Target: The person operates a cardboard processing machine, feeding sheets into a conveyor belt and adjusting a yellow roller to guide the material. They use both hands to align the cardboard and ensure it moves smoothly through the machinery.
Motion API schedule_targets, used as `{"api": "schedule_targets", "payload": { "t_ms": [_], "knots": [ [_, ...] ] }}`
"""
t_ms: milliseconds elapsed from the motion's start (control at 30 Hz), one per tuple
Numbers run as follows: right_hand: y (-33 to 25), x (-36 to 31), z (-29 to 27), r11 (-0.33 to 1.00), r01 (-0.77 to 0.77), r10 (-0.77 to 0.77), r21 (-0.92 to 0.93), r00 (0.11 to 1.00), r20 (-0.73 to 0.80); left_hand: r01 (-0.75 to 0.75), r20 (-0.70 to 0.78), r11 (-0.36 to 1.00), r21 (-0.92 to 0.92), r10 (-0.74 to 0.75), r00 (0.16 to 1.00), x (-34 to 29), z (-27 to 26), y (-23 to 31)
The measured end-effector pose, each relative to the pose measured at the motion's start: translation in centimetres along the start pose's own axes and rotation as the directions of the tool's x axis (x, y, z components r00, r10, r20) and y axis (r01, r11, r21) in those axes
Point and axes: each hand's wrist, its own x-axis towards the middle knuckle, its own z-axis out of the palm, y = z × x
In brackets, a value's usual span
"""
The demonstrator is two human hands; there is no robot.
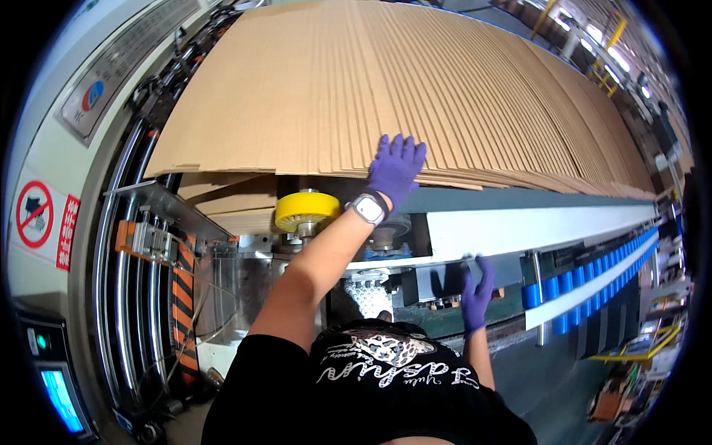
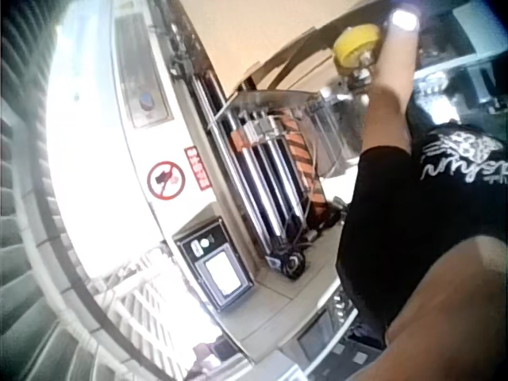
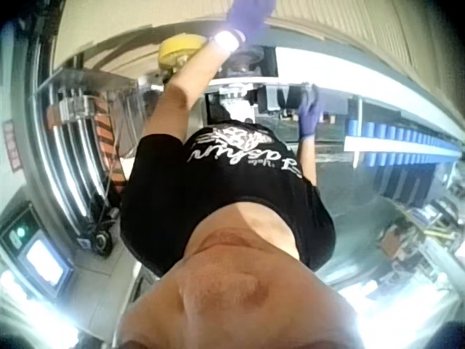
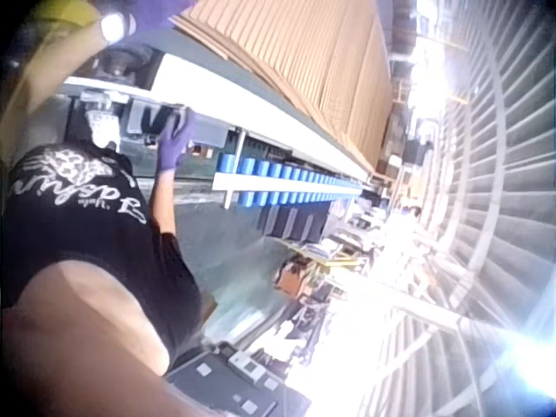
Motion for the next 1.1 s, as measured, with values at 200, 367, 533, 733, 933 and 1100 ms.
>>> {"api": "schedule_targets", "payload": {
  "t_ms": [200,367,533,733,933,1100],
  "knots": [
    [3.1,-6.2,-0.9,0.873,0.323,-0.169,-0.366,0.903,0.394,-0.001,0.034,1.000,-0.006,0.001,0.999,0.2,-0.3,0.5],
    [5.6,-4.3,-0.8,0.733,0.360,-0.123,-0.577,0.905,0.408,0.008,0.054,1.000,0.003,-0.008,0.999,0.2,-0.7,0.5],
    [6.3,-4.1,-1.2,0.712,0.404,-0.121,-0.574,0.876,0.467,0.000,0.067,0.999,0.033,-0.002,0.998,0.3,-0.6,0.6],
    [5.7,-3.9,-1.5,0.741,0.372,-0.095,-0.559,0.882,0.462,0.007,0.052,1.000,0.013,-0.008,0.999,0.3,-0.4,0.6],
    [3.1,-4.5,0.3,0.746,0.412,-0.150,-0.523,0.870,0.471,0.017,0.039,0.999,0.044,-0.019,0.999,0.0,-0.6,0.6],
    [3.7,-5.6,1.2,0.716,0.391,-0.118,-0.578,0.884,0.452,0.002,0.067,0.999,0.052,-0.005,0.998,0.3,-0.7,0.7]
  ]
}}
